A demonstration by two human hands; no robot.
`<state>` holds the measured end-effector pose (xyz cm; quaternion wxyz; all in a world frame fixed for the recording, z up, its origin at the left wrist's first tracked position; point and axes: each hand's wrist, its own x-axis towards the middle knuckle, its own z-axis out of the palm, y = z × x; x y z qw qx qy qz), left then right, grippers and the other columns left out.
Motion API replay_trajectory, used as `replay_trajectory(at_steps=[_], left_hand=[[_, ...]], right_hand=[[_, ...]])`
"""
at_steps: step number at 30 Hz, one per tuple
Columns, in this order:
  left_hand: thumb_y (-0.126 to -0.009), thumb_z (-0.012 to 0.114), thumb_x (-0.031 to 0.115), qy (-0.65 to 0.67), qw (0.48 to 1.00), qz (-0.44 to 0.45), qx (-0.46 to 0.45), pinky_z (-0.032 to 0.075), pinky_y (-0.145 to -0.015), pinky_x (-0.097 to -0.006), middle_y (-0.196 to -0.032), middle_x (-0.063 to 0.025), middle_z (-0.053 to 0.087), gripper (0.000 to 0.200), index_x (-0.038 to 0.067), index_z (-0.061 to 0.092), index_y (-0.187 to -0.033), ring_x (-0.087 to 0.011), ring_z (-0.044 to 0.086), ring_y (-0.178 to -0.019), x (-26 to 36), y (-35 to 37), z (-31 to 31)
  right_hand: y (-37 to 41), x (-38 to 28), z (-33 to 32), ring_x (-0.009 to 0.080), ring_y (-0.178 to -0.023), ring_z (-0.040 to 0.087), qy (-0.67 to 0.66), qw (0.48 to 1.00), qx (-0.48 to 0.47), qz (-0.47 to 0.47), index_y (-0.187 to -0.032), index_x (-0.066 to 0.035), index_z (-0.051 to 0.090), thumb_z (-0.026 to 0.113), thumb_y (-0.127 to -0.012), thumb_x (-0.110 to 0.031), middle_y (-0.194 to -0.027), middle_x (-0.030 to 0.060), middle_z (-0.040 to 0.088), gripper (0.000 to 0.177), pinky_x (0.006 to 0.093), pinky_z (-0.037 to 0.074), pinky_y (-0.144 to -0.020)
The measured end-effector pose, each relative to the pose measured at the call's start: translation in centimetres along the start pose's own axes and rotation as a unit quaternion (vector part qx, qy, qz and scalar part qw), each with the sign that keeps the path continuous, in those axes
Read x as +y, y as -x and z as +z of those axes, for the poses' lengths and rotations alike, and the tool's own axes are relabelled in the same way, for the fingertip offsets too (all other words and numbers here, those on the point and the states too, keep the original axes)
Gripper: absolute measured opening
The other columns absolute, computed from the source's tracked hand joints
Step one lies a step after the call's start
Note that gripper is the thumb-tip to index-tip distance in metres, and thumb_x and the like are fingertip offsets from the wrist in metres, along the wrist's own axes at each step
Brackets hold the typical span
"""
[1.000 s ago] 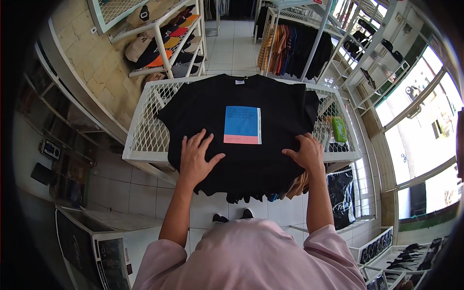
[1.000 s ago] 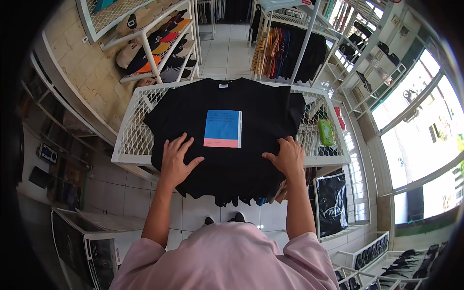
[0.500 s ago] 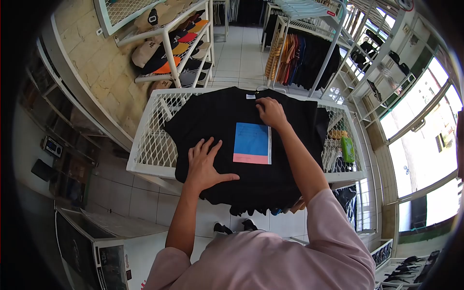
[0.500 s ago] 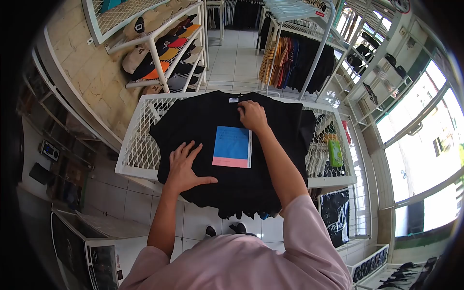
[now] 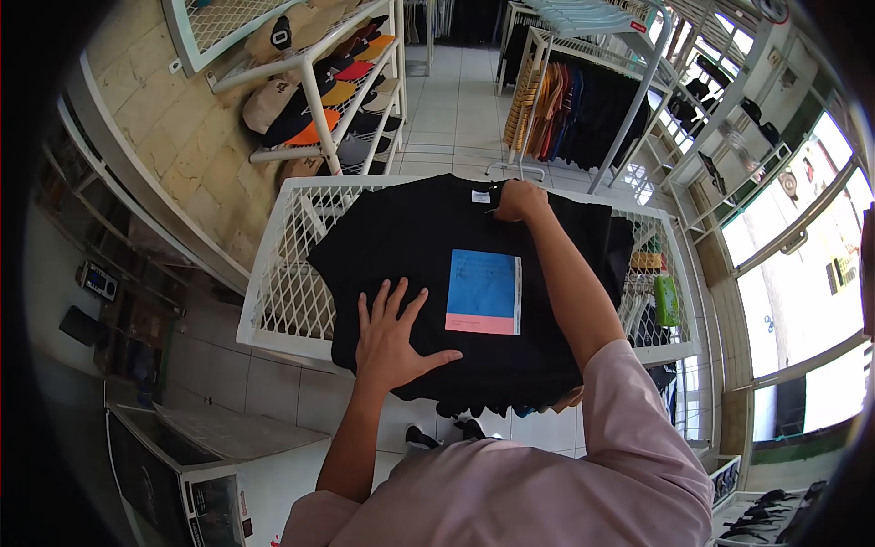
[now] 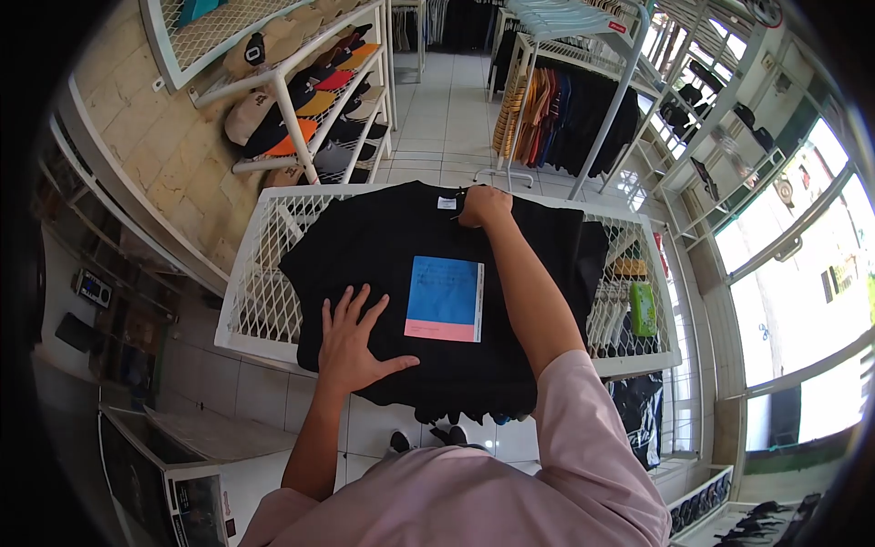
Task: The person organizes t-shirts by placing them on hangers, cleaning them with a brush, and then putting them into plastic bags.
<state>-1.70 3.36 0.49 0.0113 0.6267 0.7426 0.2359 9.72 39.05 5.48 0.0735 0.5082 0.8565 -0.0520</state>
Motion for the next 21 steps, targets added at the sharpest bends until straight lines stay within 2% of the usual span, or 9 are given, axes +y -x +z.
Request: replay_trajectory(at_steps=[4, 7, 10, 13, 15, 18, 19, 21], left_hand=[[-0.063, 0.077, 0.092, 0.002, 1.0, -0.002, -0.005, 0.012, -0.13, -0.0675, -0.166, -0.0218, 0.043, 0.122, 0.009, 0.062, -0.151, -0.0416, 0.032, -0.159, 0.1, -0.1, -0.2], [-0.063, 0.076, 0.093, 0.0, 1.0, -0.003, -0.002, 0.013, -0.13, -0.0672, -0.166, -0.0219, 0.044, 0.122, 0.009, 0.062, -0.151, -0.0414, 0.033, -0.158, -0.1, -0.2, -0.3], [-0.063, 0.076, 0.093, 0.001, 1.0, -0.002, 0.002, 0.014, -0.13, -0.0671, -0.166, -0.022, 0.044, 0.122, 0.009, 0.063, -0.15, -0.0413, 0.033, -0.158, 0.0, -0.1, -0.1], [-0.063, 0.075, 0.094, -0.002, 1.0, 0.004, 0.008, 0.014, -0.13, -0.067, -0.165, -0.0223, 0.045, 0.123, 0.009, 0.063, -0.15, -0.0415, 0.034, -0.158, -0.1, 0.0, -0.1], [-0.062, 0.076, 0.094, -0.002, 1.0, 0.008, 0.014, 0.015, -0.13, -0.0675, -0.164, -0.0225, 0.046, 0.123, 0.008, 0.064, -0.149, -0.0422, 0.035, -0.157, -0.2, -0.1, 0.1], [-0.062, 0.076, 0.094, 0.0, 1.0, 0.011, 0.026, 0.016, -0.129, -0.0684, -0.162, -0.0233, 0.048, 0.122, 0.008, 0.065, -0.147, -0.0434, 0.037, -0.156, -0.4, 0.0, 0.4], [-0.062, 0.075, 0.094, 0.002, 0.999, 0.013, 0.032, 0.017, -0.129, -0.0683, -0.161, -0.024, 0.049, 0.122, 0.007, 0.065, -0.147, -0.0437, 0.038, -0.155, -0.5, 0.0, 0.5], [-0.063, 0.074, 0.095, 0.001, 0.999, 0.017, 0.036, 0.017, -0.129, -0.0683, -0.16, -0.0248, 0.05, 0.122, 0.006, 0.066, -0.147, -0.0441, 0.039, -0.155, -0.5, 0.2, 0.6]], right_hand=[[0.0, 0.1, -0.2, 0.0356, -0.121, 0.073, -0.011, 1.0, -0.005, -0.023, -0.123, -0.004, 0.078, 0.081, -0.083, -0.038, -0.129, 0.017, 0.077, 0.052, 0.0445, 0.059, -0.101], [-1.2, 0.7, 0.3, 0.0367, -0.117, 0.074, -0.043, 0.997, 0.053, -0.03, -0.115, -0.007, 0.081, 0.082, -0.083, -0.037, -0.122, 0.0176, 0.078, 0.044, 0.0466, 0.059, -0.1], [-1.7, 1.8, -2.4, 0.0348, -0.106, 0.077, -0.096, 0.988, 0.082, -0.089, -0.106, -0.011, 0.084, 0.082, -0.086, -0.035, -0.109, 0.0166, 0.081, 0.032, 0.045, 0.06, -0.095], [-3.1, 2.4, -5.7, 0.0318, -0.094, 0.079, -0.237, 0.953, 0.089, -0.169, -0.1, -0.012, 0.085, 0.084, -0.087, -0.036, -0.097, 0.0148, 0.082, 0.027, 0.0427, 0.06, -0.09], [-3.3, 2.1, -7.9, 0.0296, -0.089, 0.079, -0.286, 0.925, 0.174, -0.182, -0.101, -0.01, 0.085, 0.084, -0.089, -0.034, -0.094, 0.0139, 0.082, 0.028, 0.0413, 0.06, -0.086], [0.5, 0.2, -12.9, 0.0278, -0.084, 0.079, -0.332, 0.88, 0.274, -0.201, -0.103, -0.007, 0.084, 0.082, -0.092, -0.03, -0.092, 0.0141, 0.081, 0.025, 0.0415, 0.06, -0.082], [1.4, -0.1, -14.0, 0.0268, -0.08, 0.078, -0.333, 0.847, 0.335, -0.245, -0.104, -0.006, 0.083, 0.08, -0.095, -0.022, -0.09, 0.0144, 0.08, 0.019, 0.0409, 0.059, -0.078], [3.5, -1.0, -15.7, 0.0263, -0.078, 0.077, -0.349, 0.81, 0.391, -0.263, -0.105, -0.004, 0.082, 0.079, -0.095, -0.02, -0.09, 0.0144, 0.079, 0.018, 0.0396, 0.059, -0.076]])
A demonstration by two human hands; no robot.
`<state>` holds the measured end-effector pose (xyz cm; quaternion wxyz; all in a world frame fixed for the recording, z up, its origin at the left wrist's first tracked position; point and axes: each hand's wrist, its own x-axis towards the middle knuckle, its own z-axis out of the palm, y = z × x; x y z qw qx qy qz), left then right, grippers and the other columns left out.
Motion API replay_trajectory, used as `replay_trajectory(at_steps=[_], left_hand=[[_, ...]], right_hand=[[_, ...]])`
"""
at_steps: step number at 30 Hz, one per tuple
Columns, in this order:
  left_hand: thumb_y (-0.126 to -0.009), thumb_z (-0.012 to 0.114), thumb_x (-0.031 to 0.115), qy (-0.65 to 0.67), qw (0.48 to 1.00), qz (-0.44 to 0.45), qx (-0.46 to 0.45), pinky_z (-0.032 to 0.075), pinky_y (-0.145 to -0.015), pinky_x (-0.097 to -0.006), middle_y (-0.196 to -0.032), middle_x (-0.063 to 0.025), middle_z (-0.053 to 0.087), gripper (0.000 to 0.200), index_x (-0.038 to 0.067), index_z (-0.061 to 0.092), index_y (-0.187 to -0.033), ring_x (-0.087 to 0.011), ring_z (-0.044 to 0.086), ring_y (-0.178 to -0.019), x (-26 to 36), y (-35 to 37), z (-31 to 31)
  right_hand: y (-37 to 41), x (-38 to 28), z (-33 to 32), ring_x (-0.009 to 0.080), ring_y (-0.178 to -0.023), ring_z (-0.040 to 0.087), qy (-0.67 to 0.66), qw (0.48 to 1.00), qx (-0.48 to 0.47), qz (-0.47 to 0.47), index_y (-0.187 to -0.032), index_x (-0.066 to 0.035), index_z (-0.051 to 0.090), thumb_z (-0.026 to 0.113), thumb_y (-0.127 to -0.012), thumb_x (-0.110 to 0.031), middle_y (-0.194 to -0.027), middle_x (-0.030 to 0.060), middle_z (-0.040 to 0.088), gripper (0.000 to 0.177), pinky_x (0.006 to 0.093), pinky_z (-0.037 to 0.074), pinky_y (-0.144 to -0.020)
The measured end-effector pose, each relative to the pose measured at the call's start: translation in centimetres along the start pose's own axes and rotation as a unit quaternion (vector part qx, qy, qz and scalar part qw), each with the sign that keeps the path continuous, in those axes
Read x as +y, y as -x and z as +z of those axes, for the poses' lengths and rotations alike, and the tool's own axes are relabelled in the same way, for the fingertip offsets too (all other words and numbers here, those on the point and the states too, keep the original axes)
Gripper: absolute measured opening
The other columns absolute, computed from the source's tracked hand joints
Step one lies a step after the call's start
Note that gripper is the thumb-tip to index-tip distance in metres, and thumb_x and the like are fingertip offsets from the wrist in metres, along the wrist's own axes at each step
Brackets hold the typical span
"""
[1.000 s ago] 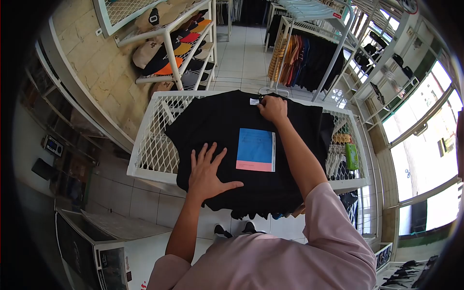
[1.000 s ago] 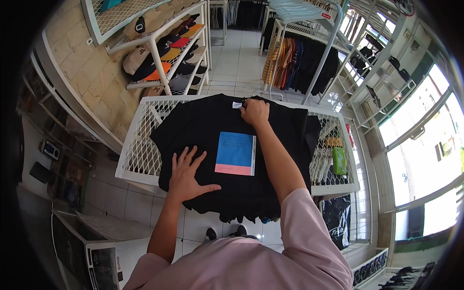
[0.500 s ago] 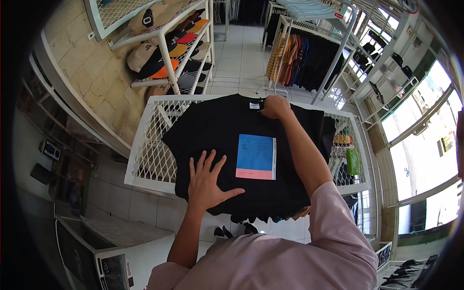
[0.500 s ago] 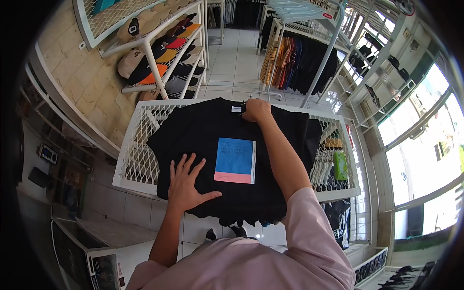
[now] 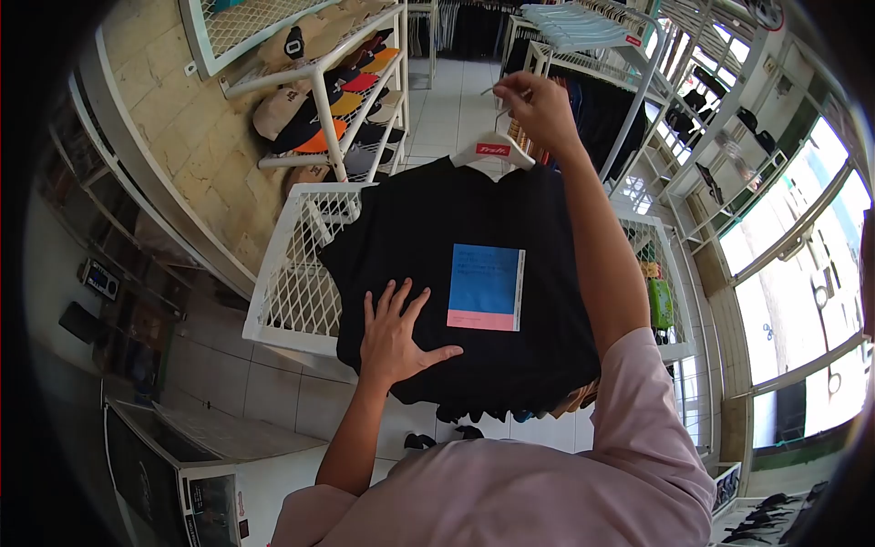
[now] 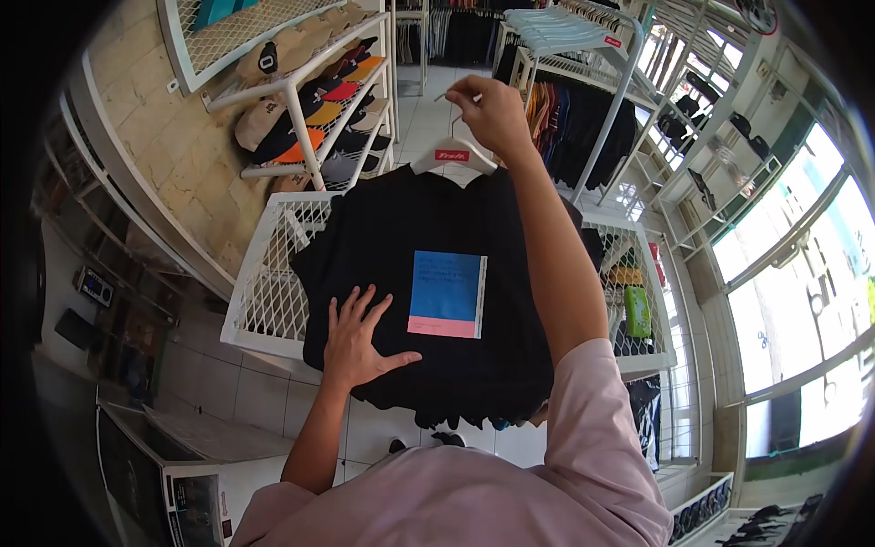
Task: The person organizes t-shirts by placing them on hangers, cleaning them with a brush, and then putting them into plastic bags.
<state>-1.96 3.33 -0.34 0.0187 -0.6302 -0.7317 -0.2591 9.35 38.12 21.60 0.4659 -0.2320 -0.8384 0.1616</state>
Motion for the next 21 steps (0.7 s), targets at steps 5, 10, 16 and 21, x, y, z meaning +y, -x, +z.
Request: replay_trajectory(at_steps=[5, 10, 16, 21], left_hand=[[-0.074, 0.082, 0.079, -0.007, 0.999, 0.017, 0.031, 0.02, -0.128, -0.0693, -0.156, -0.0234, 0.056, 0.1, 0.007, 0.069, -0.142, -0.0437, 0.045, -0.151, 0.1, 0.2, 0.0], [-0.086, 0.088, 0.04, 0.077, 0.972, 0.074, 0.209, 0.039, -0.114, -0.0605, -0.135, -0.0178, 0.068, 0.06, 0.005, 0.071, -0.131, -0.0392, 0.061, -0.128, 1.8, -0.1, -4.7], [-0.09, 0.084, 0.014, -0.078, 0.897, 0.075, 0.429, 0.05, -0.1, -0.0486, -0.122, -0.0161, 0.071, 0.054, 0.006, 0.064, -0.139, -0.0375, 0.067, -0.112, 9.1, -0.3, -17.1], [-0.093, 0.08, 0.009, -0.048, 0.932, -0.057, 0.355, 0.057, -0.083, -0.0472, -0.111, -0.0204, 0.076, 0.047, 0.007, 0.062, -0.137, -0.0411, 0.074, -0.101, 10.4, 5.2, -19.6]], right_hand=[[1.2, -7.8, -3.1, 0.0161, -0.072, 0.074, -0.088, 0.99, 0.076, -0.084, -0.107, -0.002, 0.079, 0.077, -0.099, -0.012, -0.094, 0.0084, 0.076, 0.012, 0.0305, 0.056, -0.063], [3.1, -14.7, -5.0, 0.0134, -0.069, 0.071, -0.181, 0.961, 0.05, -0.201, -0.105, -0.003, 0.079, 0.079, -0.097, -0.009, -0.091, 0.0063, 0.075, 0.01, 0.0281, 0.054, -0.061], [6.7, -23.4, -4.4, 0.0173, -0.07, 0.072, -0.338, 0.895, 0.002, -0.291, -0.102, -0.003, 0.079, 0.082, -0.093, -0.009, -0.089, 0.0078, 0.076, 0.012, 0.0304, 0.054, -0.064], [9.9, -28.4, -2.4, 0.0158, -0.07, 0.067, -0.406, 0.86, 0.009, -0.311, -0.101, -0.001, 0.077, 0.082, -0.093, -0.008, -0.085, 0.0078, 0.072, 0.011, 0.03, 0.05, -0.061]])
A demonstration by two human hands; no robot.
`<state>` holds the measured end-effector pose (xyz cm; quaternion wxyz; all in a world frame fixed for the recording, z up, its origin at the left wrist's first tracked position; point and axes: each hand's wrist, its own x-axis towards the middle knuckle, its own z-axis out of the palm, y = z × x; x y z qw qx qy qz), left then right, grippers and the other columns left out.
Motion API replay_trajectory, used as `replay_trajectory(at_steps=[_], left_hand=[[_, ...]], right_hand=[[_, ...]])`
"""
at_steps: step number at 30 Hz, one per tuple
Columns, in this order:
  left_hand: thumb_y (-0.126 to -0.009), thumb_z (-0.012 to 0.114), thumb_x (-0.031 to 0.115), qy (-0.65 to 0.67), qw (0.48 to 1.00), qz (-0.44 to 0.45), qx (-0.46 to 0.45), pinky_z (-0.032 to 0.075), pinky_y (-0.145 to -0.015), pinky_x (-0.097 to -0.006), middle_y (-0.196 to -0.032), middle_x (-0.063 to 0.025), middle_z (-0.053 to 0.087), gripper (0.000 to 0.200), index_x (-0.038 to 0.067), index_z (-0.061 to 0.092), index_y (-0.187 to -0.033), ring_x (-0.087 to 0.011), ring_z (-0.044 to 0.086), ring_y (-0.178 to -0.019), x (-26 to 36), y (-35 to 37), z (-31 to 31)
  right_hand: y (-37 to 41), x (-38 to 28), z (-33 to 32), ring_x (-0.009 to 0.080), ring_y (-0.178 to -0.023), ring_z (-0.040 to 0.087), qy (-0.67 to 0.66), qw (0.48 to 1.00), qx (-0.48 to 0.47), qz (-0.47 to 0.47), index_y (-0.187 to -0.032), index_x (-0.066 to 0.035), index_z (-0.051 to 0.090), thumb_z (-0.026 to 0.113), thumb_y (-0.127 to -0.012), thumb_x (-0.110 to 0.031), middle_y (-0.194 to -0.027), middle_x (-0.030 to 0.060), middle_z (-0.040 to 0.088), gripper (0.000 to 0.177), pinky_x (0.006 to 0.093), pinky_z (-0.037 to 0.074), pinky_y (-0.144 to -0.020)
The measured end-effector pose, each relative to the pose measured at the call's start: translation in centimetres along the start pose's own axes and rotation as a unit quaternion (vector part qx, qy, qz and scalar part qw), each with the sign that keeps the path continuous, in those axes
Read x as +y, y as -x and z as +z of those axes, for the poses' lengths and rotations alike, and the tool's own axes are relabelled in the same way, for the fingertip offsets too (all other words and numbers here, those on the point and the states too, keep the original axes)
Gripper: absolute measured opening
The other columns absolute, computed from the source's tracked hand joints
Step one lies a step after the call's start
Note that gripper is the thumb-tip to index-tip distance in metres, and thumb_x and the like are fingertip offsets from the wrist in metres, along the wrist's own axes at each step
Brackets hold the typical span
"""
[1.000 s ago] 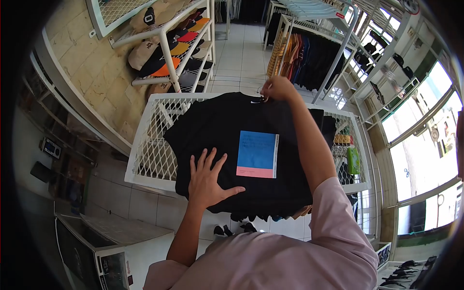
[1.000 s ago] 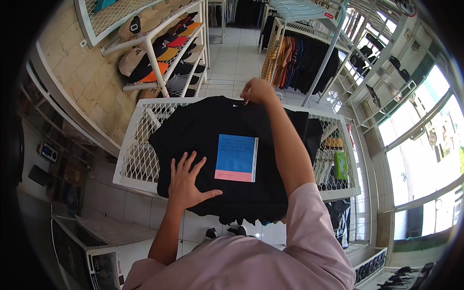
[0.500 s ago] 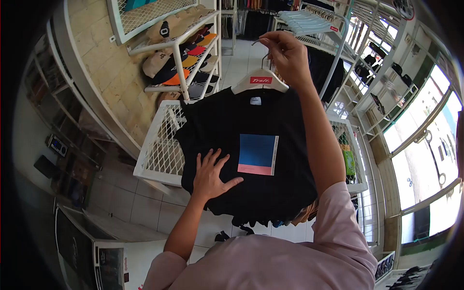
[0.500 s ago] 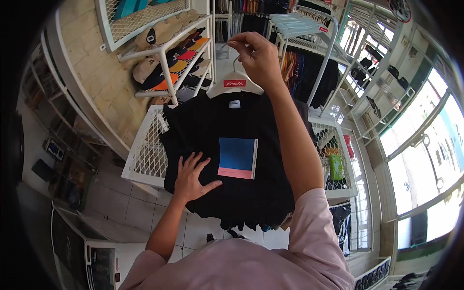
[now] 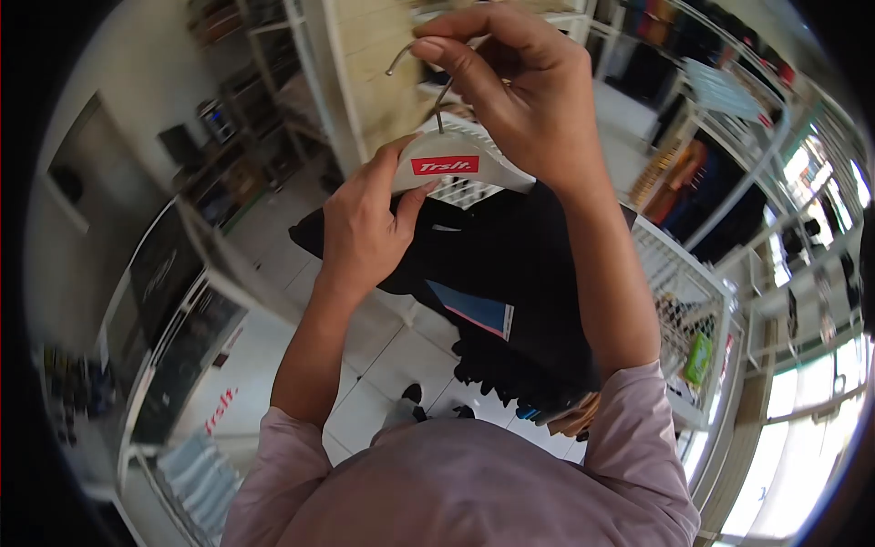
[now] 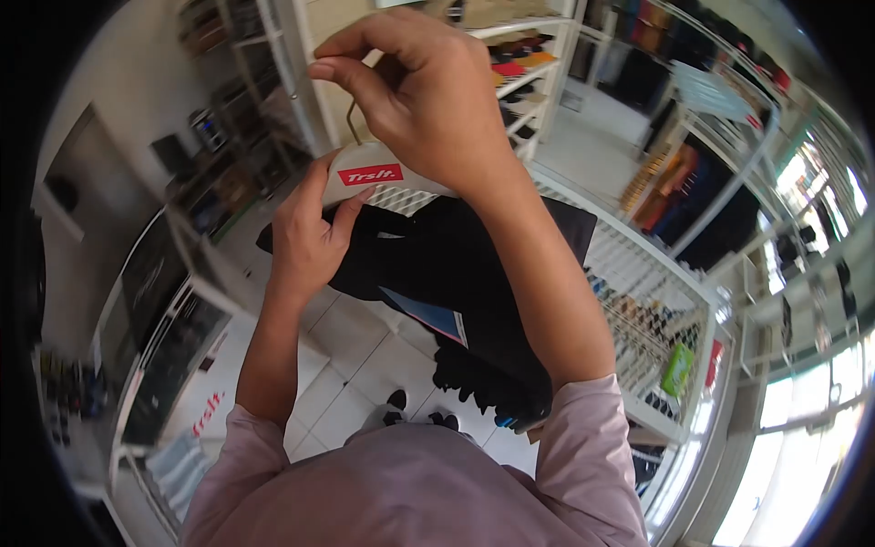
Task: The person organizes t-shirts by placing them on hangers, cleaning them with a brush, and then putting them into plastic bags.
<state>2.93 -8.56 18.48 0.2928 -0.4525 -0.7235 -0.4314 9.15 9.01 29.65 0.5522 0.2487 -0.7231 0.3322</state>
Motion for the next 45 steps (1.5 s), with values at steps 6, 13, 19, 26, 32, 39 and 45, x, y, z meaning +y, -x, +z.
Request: replay_trajectory(at_steps=[6, 13, 19, 26, 32, 39, 45], left_hand=[[-0.099, 0.077, 0.023, -0.171, 0.975, -0.144, 0.004, 0.057, -0.076, -0.0452, -0.102, -0.0209, 0.078, 0.038, 0.005, 0.063, -0.129, -0.0414, 0.076, -0.092, -0.1, 5.3, -9.3], [-0.099, 0.076, 0.026, -0.241, 0.947, -0.214, -0.009, 0.055, -0.07, -0.0503, -0.093, -0.02, 0.077, 0.035, 0.007, 0.063, -0.125, -0.042, 0.074, -0.083, 0.3, 8.1, -14.6], [-0.095, 0.078, 0.022, -0.287, 0.932, -0.22, -0.035, 0.055, -0.07, -0.0535, -0.091, -0.0205, 0.075, 0.034, 0.003, 0.061, -0.118, -0.0442, 0.073, -0.085, -2.8, 10.9, -17.6], [-0.094, 0.079, 0.021, -0.284, 0.925, -0.247, -0.056, 0.056, -0.071, -0.0518, -0.092, -0.0213, 0.075, 0.034, 0.002, 0.061, -0.115, -0.0439, 0.074, -0.085, -5.7, 13.7, -20.9], [-0.094, 0.079, 0.019, -0.279, 0.923, -0.256, -0.065, 0.056, -0.07, -0.0512, -0.091, -0.0209, 0.075, 0.031, 0.002, 0.06, -0.111, -0.0434, 0.074, -0.085, -6.8, 14.4, -21.9], [-0.093, 0.079, 0.018, -0.261, 0.929, -0.259, -0.052, 0.056, -0.07, -0.0516, -0.09, -0.0213, 0.075, 0.03, 0.002, 0.059, -0.108, -0.0439, 0.074, -0.084, -7.8, 14.9, -21.8], [-0.094, 0.078, 0.018, -0.234, 0.931, -0.275, -0.055, 0.055, -0.072, -0.0529, -0.092, -0.022, 0.075, 0.03, 0.002, 0.059, -0.109, -0.0446, 0.073, -0.086, -8.3, 14.7, -21.6]], right_hand=[[7.3, -5.4, 5.3, 0.0209, -0.061, 0.068, 0.013, 0.977, -0.044, 0.206, -0.102, -0.006, 0.078, 0.082, -0.091, -0.011, -0.08, 0.0086, 0.071, 0.013, 0.0353, 0.053, -0.057], [16.2, -5.8, 16.0, 0.0292, -0.06, 0.071, 0.126, 0.967, -0.186, 0.119, -0.106, -0.004, 0.076, 0.079, -0.094, -0.037, -0.075, 0.0099, 0.07, 0.035, 0.0395, 0.055, -0.053], [17.8, -7.7, 21.6, 0.0328, -0.056, 0.07, 0.199, 0.914, -0.314, 0.161, -0.087, -0.002, 0.077, 0.075, -0.091, -0.057, -0.065, 0.0124, 0.067, 0.055, 0.0415, 0.055, -0.051], [15.4, -9.0, 24.6, 0.0351, -0.083, 0.078, 0.082, 0.813, -0.488, 0.307, -0.089, -0.007, 0.084, 0.078, -0.079, -0.05, -0.079, 0.0154, 0.078, 0.045, 0.0428, 0.061, -0.081], [15.4, -8.9, 26.3, 0.0355, -0.088, 0.078, 0.013, 0.775, -0.531, 0.341, -0.09, -0.005, 0.084, 0.077, -0.077, -0.046, -0.084, 0.0166, 0.079, 0.044, 0.0437, 0.062, -0.085], [18.2, -7.1, 27.8, 0.0119, -0.066, 0.054, -0.172, 0.764, -0.442, 0.437, -0.09, -0.001, 0.074, 0.082, -0.081, -0.024, -0.071, 0.0, 0.06, 0.026, 0.0298, 0.045, -0.063], [18.6, -6.8, 27.0, 0.0057, -0.069, 0.05, -0.309, 0.717, -0.368, 0.505, -0.09, -0.003, 0.071, 0.082, -0.089, -0.015, -0.075, -0.004, 0.058, 0.017, 0.0253, 0.041, -0.062]])
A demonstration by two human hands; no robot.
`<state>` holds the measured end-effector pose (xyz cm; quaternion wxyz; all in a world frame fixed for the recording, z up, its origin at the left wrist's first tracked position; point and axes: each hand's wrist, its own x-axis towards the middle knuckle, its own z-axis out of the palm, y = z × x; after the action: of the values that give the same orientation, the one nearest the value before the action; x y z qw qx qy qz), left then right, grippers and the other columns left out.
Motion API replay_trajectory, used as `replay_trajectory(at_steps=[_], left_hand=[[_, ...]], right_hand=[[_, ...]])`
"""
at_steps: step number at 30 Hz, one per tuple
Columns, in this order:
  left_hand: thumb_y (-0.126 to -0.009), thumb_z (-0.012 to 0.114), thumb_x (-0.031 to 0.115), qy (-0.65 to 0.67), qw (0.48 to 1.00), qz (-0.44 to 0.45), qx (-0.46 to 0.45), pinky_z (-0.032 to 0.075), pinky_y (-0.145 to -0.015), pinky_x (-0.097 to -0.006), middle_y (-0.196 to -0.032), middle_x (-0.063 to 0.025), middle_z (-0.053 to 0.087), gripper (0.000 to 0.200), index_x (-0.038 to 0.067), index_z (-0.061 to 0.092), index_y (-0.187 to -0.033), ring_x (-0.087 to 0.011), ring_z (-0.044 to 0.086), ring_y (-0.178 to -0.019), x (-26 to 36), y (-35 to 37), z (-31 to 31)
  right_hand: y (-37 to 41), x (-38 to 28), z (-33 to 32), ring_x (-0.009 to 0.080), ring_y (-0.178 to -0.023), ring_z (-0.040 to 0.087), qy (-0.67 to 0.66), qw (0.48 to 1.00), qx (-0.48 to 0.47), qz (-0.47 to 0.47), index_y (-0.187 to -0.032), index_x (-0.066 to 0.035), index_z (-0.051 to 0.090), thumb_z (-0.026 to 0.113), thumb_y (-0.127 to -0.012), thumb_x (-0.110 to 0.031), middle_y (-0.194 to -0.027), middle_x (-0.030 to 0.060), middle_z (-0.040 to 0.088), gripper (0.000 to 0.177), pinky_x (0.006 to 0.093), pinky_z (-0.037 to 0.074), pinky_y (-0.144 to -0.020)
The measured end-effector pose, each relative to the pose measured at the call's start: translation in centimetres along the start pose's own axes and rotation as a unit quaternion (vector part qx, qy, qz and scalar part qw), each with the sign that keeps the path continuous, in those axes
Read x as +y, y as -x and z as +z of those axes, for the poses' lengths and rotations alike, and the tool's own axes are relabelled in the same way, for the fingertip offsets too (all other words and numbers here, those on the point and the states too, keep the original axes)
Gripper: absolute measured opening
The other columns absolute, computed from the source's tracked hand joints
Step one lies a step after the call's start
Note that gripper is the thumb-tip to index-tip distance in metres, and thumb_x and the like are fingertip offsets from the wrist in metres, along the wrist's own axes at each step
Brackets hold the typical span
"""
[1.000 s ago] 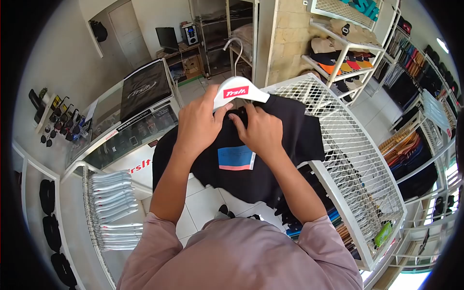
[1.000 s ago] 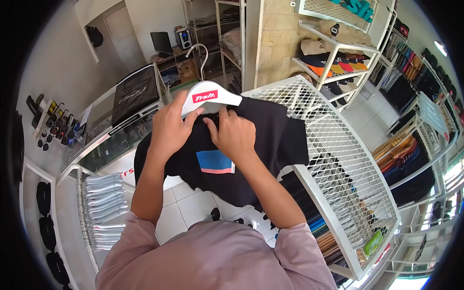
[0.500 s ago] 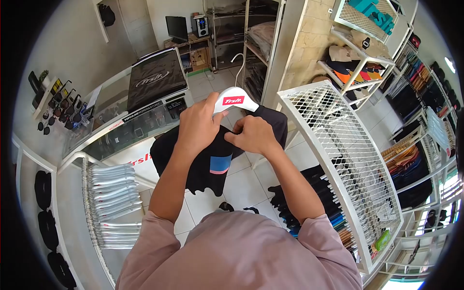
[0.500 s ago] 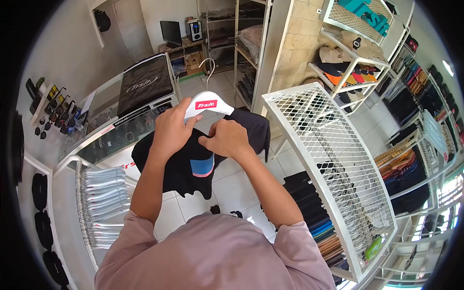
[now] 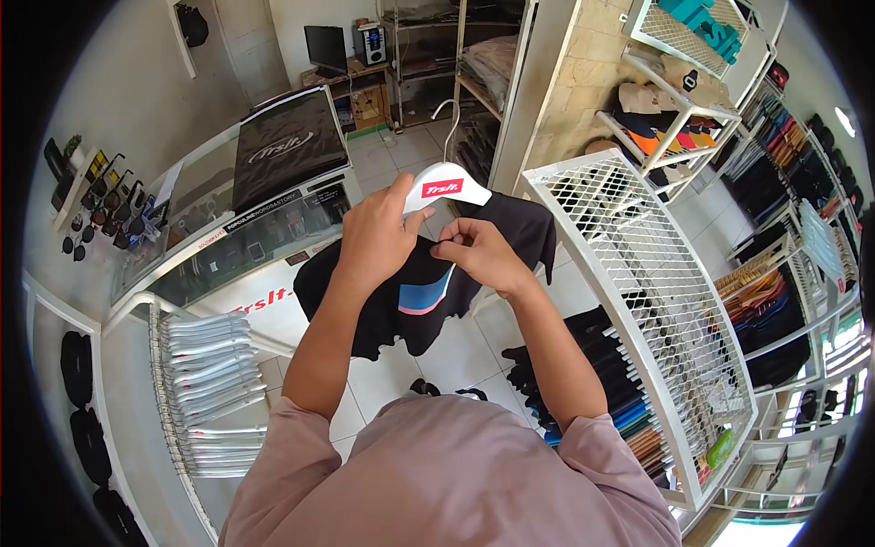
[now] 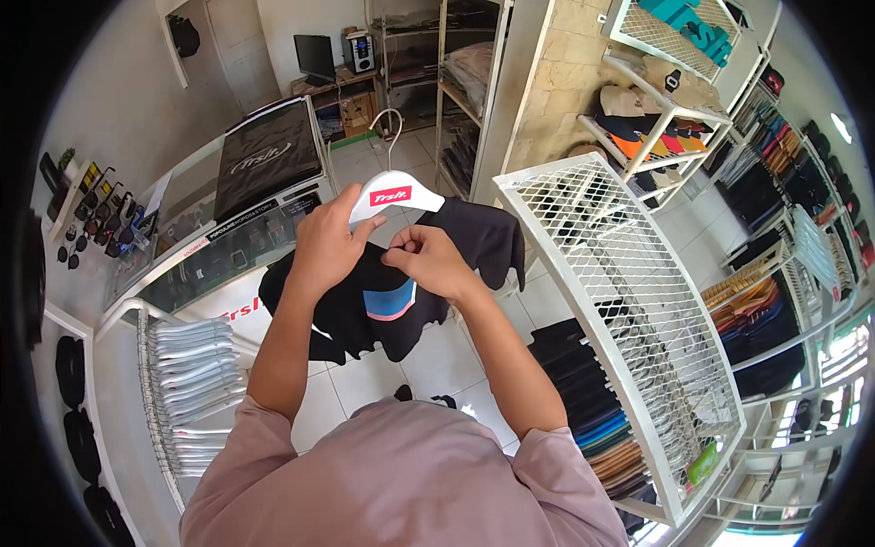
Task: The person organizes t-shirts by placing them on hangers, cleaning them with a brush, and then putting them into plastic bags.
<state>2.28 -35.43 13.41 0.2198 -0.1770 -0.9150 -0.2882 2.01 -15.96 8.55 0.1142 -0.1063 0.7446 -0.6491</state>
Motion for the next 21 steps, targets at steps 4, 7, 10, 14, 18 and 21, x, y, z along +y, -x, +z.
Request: replay_trajectory(at_steps=[4, 7, 10, 14, 18, 21], left_hand=[[-0.095, 0.079, 0.024, -0.002, 1.0, 0.012, 0.018, 0.054, -0.071, -0.051, -0.092, -0.0219, 0.075, 0.032, 0.003, 0.061, -0.112, -0.0449, 0.072, -0.085, -0.1, -0.4, 0.5], [-0.096, 0.079, 0.027, 0.009, 0.999, 0.014, 0.03, 0.054, -0.072, -0.05, -0.093, -0.0223, 0.074, 0.034, 0.003, 0.061, -0.113, -0.0453, 0.072, -0.086, -0.2, -0.7, 1.2], [-0.096, 0.078, 0.027, 0.033, 0.999, 0.0, 0.016, 0.054, -0.075, -0.0506, -0.093, -0.023, 0.074, 0.034, 0.003, 0.061, -0.113, -0.0459, 0.072, -0.088, 0.5, -1.0, 1.0], [-0.096, 0.078, 0.026, 0.04, 0.999, -0.014, 0.003, 0.054, -0.077, -0.0515, -0.093, -0.0236, 0.074, 0.033, 0.002, 0.061, -0.112, -0.0466, 0.072, -0.089, 1.3, -1.3, 1.5], [-0.095, 0.078, 0.021, 0.027, 1.0, 0.009, -0.004, 0.055, -0.076, -0.0542, -0.094, -0.0224, 0.075, 0.029, 0.003, 0.06, -0.109, -0.0447, 0.074, -0.089, 1.2, -1.3, 2.7], [-0.095, 0.078, 0.021, 0.026, 0.999, 0.019, -0.003, 0.055, -0.077, -0.0546, -0.094, -0.0219, 0.075, 0.028, 0.003, 0.06, -0.107, -0.0447, 0.074, -0.09, 1.4, -1.4, 3.3]], right_hand=[[1.3, -1.0, -1.1, 0.0017, -0.072, 0.047, -0.161, 0.986, 0.026, 0.034, -0.085, -0.009, 0.064, 0.082, -0.095, -0.015, -0.079, -0.0079, 0.058, 0.021, 0.0222, 0.037, -0.064], [2.2, -0.3, -1.0, 0.0011, -0.068, 0.046, 0.013, 0.984, 0.145, -0.104, -0.089, -0.01, 0.062, 0.082, -0.098, -0.015, -0.079, -0.0082, 0.057, 0.022, 0.0215, 0.034, -0.061], [3.3, -0.5, -1.4, 0.0049, -0.07, 0.058, -0.065, 0.981, 0.115, -0.144, -0.096, -0.008, 0.061, 0.079, -0.099, -0.012, -0.088, 0.0, 0.068, 0.02, 0.0214, 0.045, -0.06], [4.1, 0.4, -2.9, 0.0078, -0.076, 0.067, -0.227, 0.963, 0.087, -0.117, -0.106, -0.008, 0.058, 0.074, -0.102, -0.009, -0.097, 0.0059, 0.075, 0.017, 0.0217, 0.052, -0.062], [5.1, -0.6, -3.3, 0.0078, -0.072, 0.066, -0.24, 0.942, 0.133, -0.195, -0.11, -0.007, 0.058, 0.073, -0.101, -0.005, -0.093, 0.0062, 0.073, 0.017, 0.0232, 0.053, -0.061], [5.7, -1.3, -4.5, 0.0079, -0.073, 0.066, -0.27, 0.938, 0.086, -0.201, -0.115, -0.005, 0.06, 0.073, -0.1, -0.004, -0.09, 0.0041, 0.071, 0.02, 0.0238, 0.053, -0.061]])
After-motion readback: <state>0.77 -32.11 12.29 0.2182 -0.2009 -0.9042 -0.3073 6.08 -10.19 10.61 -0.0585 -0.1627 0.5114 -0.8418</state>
